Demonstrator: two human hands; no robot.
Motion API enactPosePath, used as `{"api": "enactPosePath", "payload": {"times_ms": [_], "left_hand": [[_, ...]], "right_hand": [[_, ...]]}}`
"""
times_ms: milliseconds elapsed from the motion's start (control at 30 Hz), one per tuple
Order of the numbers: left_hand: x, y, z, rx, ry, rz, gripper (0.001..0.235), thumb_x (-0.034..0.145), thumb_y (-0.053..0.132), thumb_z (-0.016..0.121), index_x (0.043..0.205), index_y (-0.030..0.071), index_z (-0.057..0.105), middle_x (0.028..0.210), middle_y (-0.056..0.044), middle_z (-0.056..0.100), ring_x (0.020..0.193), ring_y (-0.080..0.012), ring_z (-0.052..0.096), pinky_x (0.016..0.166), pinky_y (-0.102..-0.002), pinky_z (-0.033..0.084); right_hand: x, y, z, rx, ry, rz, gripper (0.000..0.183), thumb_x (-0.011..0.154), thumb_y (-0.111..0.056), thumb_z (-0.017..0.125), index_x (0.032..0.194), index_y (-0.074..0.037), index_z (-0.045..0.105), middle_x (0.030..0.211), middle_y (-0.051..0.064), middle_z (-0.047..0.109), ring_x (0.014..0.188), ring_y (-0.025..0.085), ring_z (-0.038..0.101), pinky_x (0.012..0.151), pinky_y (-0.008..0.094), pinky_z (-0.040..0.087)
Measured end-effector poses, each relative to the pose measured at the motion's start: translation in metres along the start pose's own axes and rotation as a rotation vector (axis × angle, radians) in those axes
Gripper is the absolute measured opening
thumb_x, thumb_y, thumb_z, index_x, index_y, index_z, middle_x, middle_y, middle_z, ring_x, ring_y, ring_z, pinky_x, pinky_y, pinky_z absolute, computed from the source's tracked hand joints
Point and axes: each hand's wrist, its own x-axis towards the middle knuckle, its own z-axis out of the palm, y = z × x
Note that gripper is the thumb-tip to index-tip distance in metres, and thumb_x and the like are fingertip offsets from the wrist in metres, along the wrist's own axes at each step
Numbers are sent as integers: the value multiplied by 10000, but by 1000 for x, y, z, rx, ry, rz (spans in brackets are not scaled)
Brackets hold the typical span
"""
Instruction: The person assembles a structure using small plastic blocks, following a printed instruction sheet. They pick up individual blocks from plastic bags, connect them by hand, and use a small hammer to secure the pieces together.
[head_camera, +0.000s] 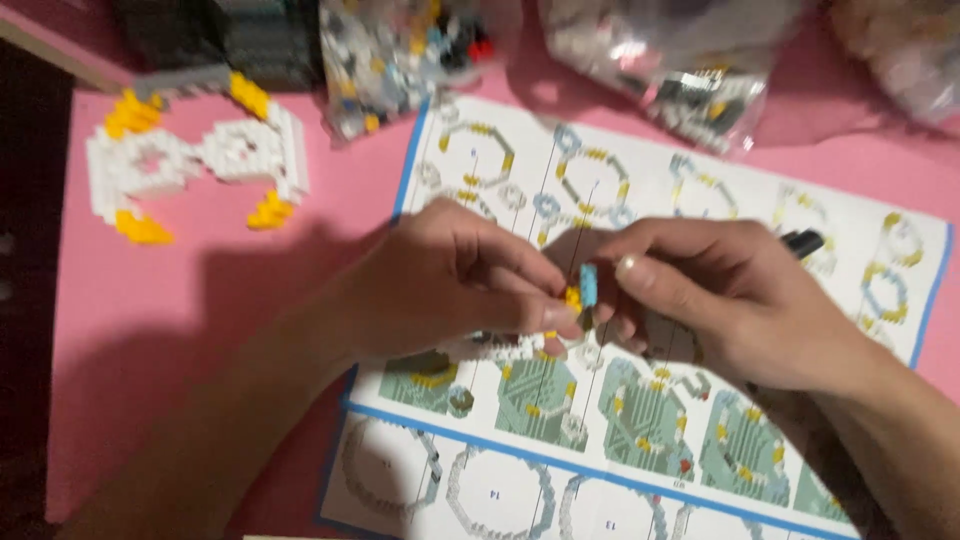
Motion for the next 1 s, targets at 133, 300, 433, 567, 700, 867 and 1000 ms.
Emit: {"api": "enactPosePath", "payload": {"times_ms": [133, 300, 433, 567, 700, 867, 1000], "left_hand": [[1, 1, 0, -86, -18, -172, 316, 854, 167, 789, 1106, -22, 810, 910, -23, 872, 727, -50, 761, 485, -215, 511], [6, -4, 5, -192, -90, -25, 311, 898, 165, 791, 1120, -53, 786, 1025, -93, 868, 924, -90, 814, 790, -214, 637], [-1, 1, 15, 200, 92, 24, 265, 854, 233, 856, 1062, 71, 833, 938, -47, 863, 825, -127, 785, 727, -273, 609], [-7, -2, 30, 560, 239, 472, 209, 856, 269, 864, 981, 102, 848, 998, -15, 821, 886, -177, 772, 750, -326, 611], [-2, -6, 28, 939, 371, 885, 248, 873, 270, 865, 1030, 84, 818, 1172, -45, 781, 1239, -261, 647, 1015, -427, 534], [-5, -5, 26, 1065, 500, 874, 388, 987, 376, 800, 1152, 26, 786, 1324, -107, 728, 1369, -293, 591, 1173, -495, 435], [-16, -5, 51, 1310, 582, 685, 845, 1054, 615, 464, 1417, -142, 557, 1571, -295, 492, 1526, -376, 399, 1264, -549, 262]], "right_hand": [[1, -3, 5, -33, 75, 130, 373, 1029, -215, 593, 1235, 42, 767, 826, 68, 711, 737, 115, 631, 619, 288, 550], [2, -9, 2, -88, -7, -2, 370, 1096, -239, 561, 1161, 63, 765, 859, 55, 723, 772, 118, 641, 687, 291, 566], [-19, -39, -16, -492, 110, -53, 328, 1030, -303, 649, 1161, -40, 794, 900, 21, 767, 741, 94, 655, 571, 266, 544], [-73, -52, -36, -1251, 289, -36, 312, 905, -420, 786, 1105, -187, 838, 894, -41, 843, 692, 122, 693, 554, 303, 577], [-121, -6, -31, -1692, 555, -58, 351, 819, -460, 830, 1011, -171, 776, 931, 2, 788, 850, 203, 748, 729, 380, 598], [-157, 38, -19, -1745, 737, 226, 579, 719, -315, 815, 1269, -184, 692, 1027, -16, 724, 1009, 222, 756, 769, 367, 612], [-167, 55, -21, -1630, 843, 378, 521, 820, -307, 811, 1306, -165, 689, 1009, 1, 711, 968, 194, 758, 809, 356, 623]]}}
